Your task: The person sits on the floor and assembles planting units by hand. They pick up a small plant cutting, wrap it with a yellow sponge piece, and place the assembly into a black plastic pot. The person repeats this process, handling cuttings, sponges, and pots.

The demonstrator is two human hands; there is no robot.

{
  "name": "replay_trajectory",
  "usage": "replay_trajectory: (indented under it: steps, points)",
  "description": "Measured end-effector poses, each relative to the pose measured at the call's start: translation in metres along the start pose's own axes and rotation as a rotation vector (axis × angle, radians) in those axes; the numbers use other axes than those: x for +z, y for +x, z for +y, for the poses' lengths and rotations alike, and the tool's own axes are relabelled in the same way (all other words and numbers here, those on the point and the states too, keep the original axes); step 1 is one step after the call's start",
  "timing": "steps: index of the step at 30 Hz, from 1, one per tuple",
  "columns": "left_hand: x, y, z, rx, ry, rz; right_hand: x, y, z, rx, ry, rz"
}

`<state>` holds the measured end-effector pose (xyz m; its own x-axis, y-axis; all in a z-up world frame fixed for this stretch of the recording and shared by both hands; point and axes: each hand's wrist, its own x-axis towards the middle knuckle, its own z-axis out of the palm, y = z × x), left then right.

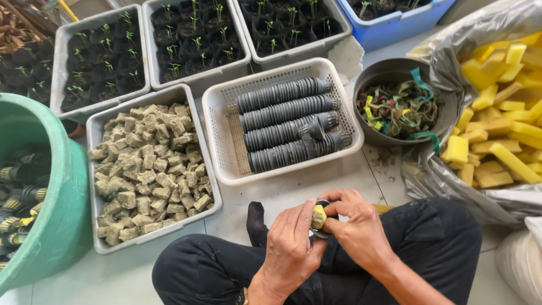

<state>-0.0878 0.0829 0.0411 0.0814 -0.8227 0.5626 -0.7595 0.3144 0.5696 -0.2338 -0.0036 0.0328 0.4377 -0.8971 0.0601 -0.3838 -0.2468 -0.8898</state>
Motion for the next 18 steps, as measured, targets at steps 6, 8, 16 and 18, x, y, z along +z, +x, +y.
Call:
replay_trajectory:
  steps: [6, 8, 16, 18]
  points:
    - [0.002, -0.004, 0.000, 0.049, 0.040, -0.060, 0.000, 0.000, 0.011, 0.047, -0.042, -0.118]
    - [0.005, -0.012, -0.004, 0.050, 0.035, -0.053, 0.002, -0.003, 0.020, 0.049, -0.027, -0.131]
    - [-0.007, -0.022, -0.011, -0.015, -0.046, -0.050, -0.014, 0.005, -0.003, -0.074, 0.006, -0.502]
    - [-0.008, -0.023, -0.013, -0.005, -0.044, -0.078, -0.015, 0.010, -0.007, 0.069, 0.111, -0.587]
